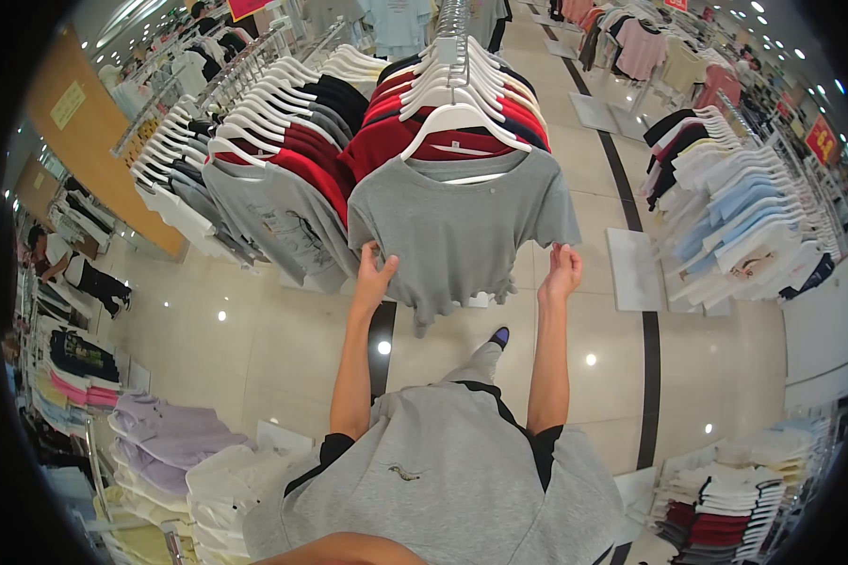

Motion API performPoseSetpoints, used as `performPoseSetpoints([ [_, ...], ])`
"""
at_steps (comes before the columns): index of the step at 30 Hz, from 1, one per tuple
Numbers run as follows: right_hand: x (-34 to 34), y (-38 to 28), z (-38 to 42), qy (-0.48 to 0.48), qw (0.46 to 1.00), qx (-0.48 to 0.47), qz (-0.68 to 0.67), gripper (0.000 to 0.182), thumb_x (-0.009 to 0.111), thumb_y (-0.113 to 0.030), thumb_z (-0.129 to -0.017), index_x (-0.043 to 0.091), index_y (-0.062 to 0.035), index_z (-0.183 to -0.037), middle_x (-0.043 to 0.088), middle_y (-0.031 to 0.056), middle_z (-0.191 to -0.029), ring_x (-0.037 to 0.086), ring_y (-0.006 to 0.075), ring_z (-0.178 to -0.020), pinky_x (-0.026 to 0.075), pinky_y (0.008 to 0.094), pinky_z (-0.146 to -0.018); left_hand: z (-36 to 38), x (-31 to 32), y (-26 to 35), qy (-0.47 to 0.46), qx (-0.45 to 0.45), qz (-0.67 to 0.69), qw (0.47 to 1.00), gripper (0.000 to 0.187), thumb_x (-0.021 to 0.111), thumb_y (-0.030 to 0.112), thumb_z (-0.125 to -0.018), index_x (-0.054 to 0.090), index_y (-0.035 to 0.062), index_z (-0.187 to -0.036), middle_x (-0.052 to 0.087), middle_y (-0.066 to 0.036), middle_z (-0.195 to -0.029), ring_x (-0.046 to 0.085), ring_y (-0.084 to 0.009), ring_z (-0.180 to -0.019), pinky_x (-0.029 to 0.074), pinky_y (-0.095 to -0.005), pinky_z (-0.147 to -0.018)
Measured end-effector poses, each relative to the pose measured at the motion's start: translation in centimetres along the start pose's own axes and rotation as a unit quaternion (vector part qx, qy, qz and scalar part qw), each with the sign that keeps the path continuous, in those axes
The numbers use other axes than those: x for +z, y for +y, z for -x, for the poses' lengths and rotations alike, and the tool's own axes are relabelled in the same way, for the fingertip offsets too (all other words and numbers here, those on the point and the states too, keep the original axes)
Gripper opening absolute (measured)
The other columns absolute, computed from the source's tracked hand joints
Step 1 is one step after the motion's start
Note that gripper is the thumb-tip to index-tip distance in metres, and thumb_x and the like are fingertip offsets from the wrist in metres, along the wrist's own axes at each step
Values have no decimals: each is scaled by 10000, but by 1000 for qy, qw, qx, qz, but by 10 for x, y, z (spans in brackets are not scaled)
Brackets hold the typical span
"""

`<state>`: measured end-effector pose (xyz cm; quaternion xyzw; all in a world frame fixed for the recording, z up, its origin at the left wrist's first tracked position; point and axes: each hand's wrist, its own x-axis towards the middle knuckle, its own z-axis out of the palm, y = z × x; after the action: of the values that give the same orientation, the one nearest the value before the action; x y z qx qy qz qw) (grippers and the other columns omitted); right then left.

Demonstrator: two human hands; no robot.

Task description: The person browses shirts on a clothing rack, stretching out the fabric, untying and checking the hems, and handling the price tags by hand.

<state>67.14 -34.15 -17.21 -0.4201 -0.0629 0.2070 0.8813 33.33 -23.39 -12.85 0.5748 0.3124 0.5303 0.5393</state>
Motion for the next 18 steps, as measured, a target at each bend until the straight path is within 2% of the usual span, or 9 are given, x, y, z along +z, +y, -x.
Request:
performPoseSetpoints([
  [2,-1,0,-4,-11,1000,-13,-18,151,612,-169,-924,499,-75,-961,611,86,-989,613,212,-971,465,335,-889,0,-2,-5,-10,36,-215,976,644,638,511,-842,521,-56,-1122,631,-143,-1024,600,-250,-968,439,-370,-864],
  [3,-1,-1,-7,-26,999,-19,-34,173,597,-179,-934,477,-67,-989,603,106,-1028,600,228,-1005,455,351,-916,-1,-4,-1,-12,36,-215,976,644,638,511,-842,521,-56,-1122,631,-143,-1024,600,-250,-968,439,-370,-864],
  [5,-2,-1,-10,-40,998,-25,-49,196,582,-189,-944,454,-59,-1016,594,126,-1067,586,244,-1039,445,368,-943,-2,-11,6,-135,-91,-410,897,690,624,542,-828,556,-97,-1080,634,-272,-993,625,-350,-939,464,-407,-806],
  [8,4,-6,-9,-36,998,-43,-35,239,542,-233,-966,412,-55,-1059,557,151,-1150,547,258,-1104,431,386,-967,-2,-8,12,-150,-96,-505,845,678,601,538,-838,585,-104,-1056,616,-327,-950,622,-402,-912,470,-439,-779],
  [12,7,-9,-16,-24,995,-97,8,269,497,-281,-986,394,-53,-1087,529,160,-1183,523,252,-1132,418,389,-969,-1,-6,9,-158,-43,-473,866,682,595,515,-854,547,-104,-1135,610,-310,-1031,603,-391,-991,451,-437,-841],
  [14,5,-13,-21,-12,989,-140,39,272,487,-288,-990,395,-53,-1092,523,161,-1188,523,247,-1124,418,389,-962,-6,-8,2,-172,10,-342,924,650,625,459,-861,515,-84,-1199,604,-249,-1121,577,-342,-1075,426,-400,-916],
  [15,4,-19,-27,-6,990,-137,46,281,488,-291,-989,395,-50,-1100,527,155,-1184,525,237,-1108,423,386,-949,-9,-8,7,-170,10,-343,924,650,625,459,-861,515,-84,-1199,604,-249,-1121,577,-342,-1075,426,-400,-916],
  [17,3,-20,-29,1,990,-132,54,290,489,-294,-989,394,-47,-1108,531,149,-1181,528,226,-1092,428,383,-936,-11,-8,17,-160,-15,-160,974,620,652,419,-848,531,-97,-1168,611,-203,-1116,578,-309,-1044,428,-375,-910],
  [18,5,-19,-27,-21,994,-102,35,309,509,-276,-981,391,-39,-1139,534,144,-1182,530,214,-1078,428,372,-929,-12,-8,19,-159,-15,-161,974,620,652,419,-848,531,-97,-1168,611,-203,-1116,578,-309,-1044,428,-375,-910],
])
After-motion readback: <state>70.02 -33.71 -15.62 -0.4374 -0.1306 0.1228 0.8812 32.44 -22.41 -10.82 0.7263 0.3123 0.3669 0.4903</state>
